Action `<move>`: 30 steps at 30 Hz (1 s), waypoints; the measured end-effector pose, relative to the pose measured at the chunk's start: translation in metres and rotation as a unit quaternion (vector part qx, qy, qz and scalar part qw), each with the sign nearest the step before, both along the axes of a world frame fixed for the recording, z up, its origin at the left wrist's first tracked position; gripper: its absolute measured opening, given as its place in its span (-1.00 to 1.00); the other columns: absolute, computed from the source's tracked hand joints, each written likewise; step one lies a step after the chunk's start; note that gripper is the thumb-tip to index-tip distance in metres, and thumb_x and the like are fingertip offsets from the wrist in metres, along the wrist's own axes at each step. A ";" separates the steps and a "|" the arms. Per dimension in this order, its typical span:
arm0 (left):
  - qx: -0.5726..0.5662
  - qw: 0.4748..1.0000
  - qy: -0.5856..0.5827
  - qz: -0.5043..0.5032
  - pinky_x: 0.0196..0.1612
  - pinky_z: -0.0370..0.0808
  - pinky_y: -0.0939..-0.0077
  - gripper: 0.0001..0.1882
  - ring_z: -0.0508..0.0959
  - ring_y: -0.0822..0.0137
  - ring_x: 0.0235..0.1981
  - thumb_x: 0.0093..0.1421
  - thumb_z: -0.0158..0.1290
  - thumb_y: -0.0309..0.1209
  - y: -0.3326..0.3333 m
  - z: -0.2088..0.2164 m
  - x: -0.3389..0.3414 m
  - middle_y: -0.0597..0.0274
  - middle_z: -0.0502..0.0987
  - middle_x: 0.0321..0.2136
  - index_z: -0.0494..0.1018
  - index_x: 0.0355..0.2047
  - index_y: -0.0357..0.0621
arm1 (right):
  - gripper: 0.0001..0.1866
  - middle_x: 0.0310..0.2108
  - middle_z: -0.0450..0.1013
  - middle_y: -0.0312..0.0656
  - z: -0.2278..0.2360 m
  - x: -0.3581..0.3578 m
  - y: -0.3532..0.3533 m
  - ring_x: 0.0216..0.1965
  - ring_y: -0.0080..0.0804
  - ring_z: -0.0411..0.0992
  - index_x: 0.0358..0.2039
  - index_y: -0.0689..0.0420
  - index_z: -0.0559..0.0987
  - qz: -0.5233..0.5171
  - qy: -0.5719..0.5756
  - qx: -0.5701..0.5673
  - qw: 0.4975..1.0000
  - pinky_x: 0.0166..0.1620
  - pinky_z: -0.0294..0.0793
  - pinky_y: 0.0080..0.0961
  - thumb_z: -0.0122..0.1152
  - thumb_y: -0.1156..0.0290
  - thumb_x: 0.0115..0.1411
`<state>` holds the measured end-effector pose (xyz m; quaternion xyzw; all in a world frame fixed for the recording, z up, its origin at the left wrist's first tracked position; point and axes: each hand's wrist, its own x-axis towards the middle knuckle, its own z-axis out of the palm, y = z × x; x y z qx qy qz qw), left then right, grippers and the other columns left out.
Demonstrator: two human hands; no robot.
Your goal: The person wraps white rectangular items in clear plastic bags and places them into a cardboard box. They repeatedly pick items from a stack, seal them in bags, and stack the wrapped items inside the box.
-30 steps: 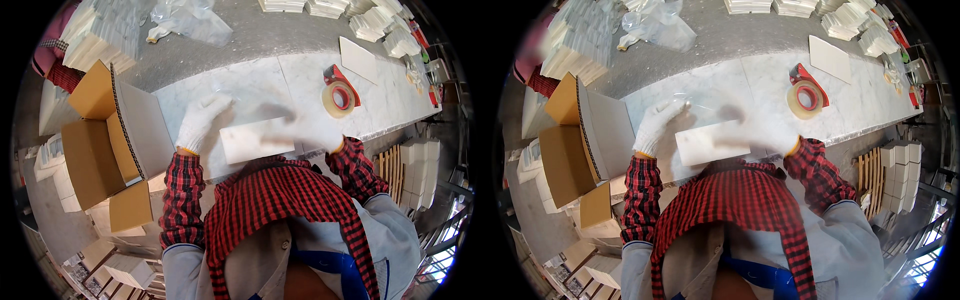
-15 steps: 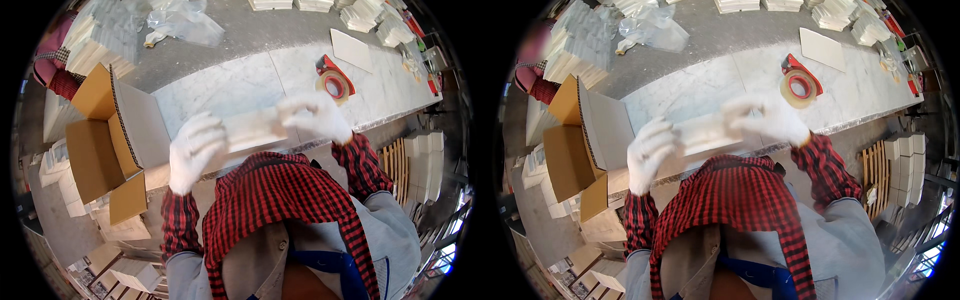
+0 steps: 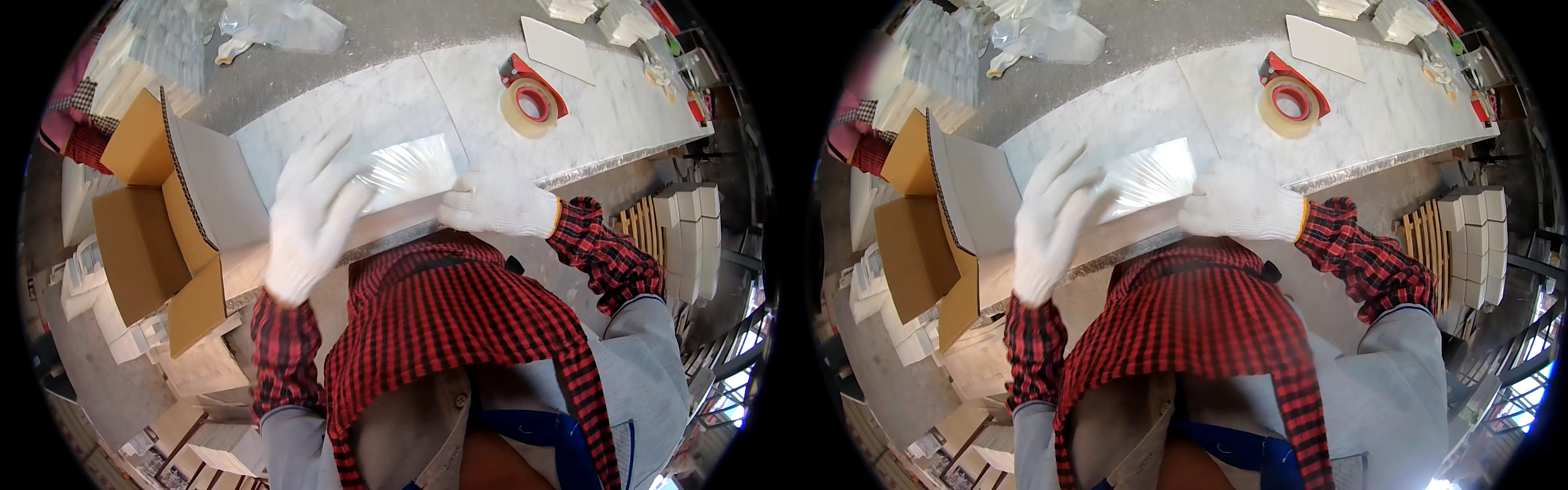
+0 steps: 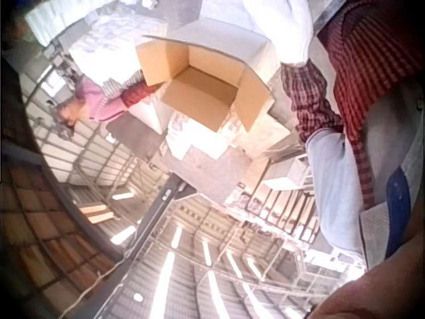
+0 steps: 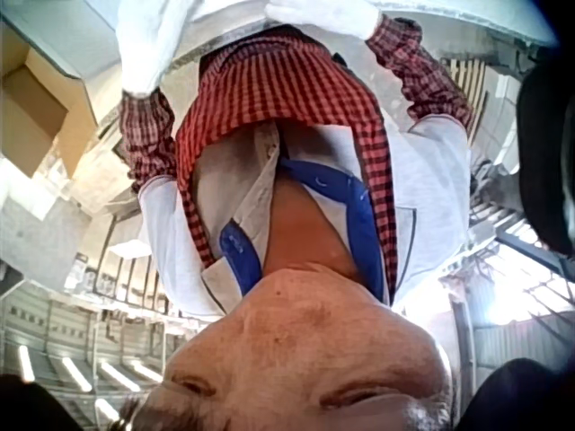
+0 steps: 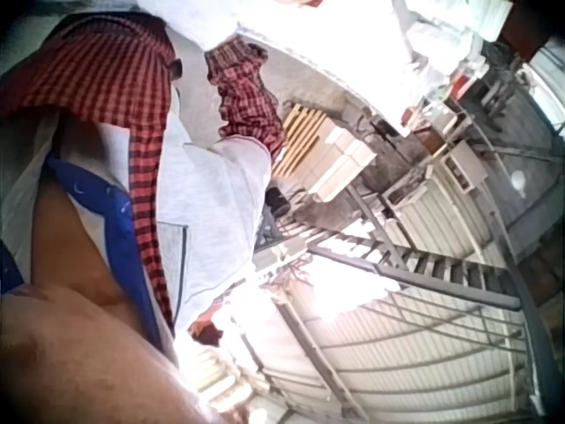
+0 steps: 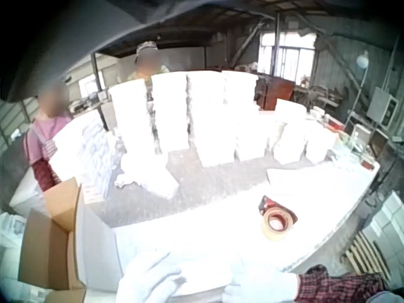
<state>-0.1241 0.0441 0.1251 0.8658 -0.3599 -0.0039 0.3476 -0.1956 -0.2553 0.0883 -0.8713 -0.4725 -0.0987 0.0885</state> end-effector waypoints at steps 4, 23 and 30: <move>0.164 0.959 -0.228 -0.044 0.22 0.35 -0.09 -0.36 0.42 -0.11 0.19 0.18 0.25 -0.09 -0.035 -0.030 -0.006 -0.08 0.47 0.17 0.47 0.21 -0.12 | -0.89 -0.46 0.44 -0.29 0.005 0.000 0.002 -0.38 -0.25 0.53 -0.37 -0.03 0.51 0.000 0.014 -0.014 1.000 -0.34 0.52 -0.23 0.25 0.29 0.15; 0.161 0.983 -0.009 -0.086 0.20 0.45 0.00 0.01 0.48 -0.26 0.14 0.11 0.36 0.09 -0.024 -0.020 0.016 -0.27 0.47 0.12 0.25 0.37 -0.29 | -0.19 -0.03 0.47 0.09 0.011 0.053 0.008 -0.02 0.14 0.50 0.27 0.21 0.39 -0.083 0.157 0.089 0.980 0.06 0.52 -0.09 0.37 -0.11 0.21; 0.173 0.980 0.008 -0.096 0.39 0.34 0.05 0.01 0.36 -0.25 0.36 0.09 0.38 0.13 -0.022 -0.011 0.030 -0.32 0.36 0.32 0.31 0.37 -0.26 | -0.13 0.19 0.43 0.19 0.011 0.071 0.001 0.16 0.18 0.46 0.35 0.20 0.35 -0.044 0.193 0.062 0.978 0.22 0.48 -0.10 0.26 -0.22 0.29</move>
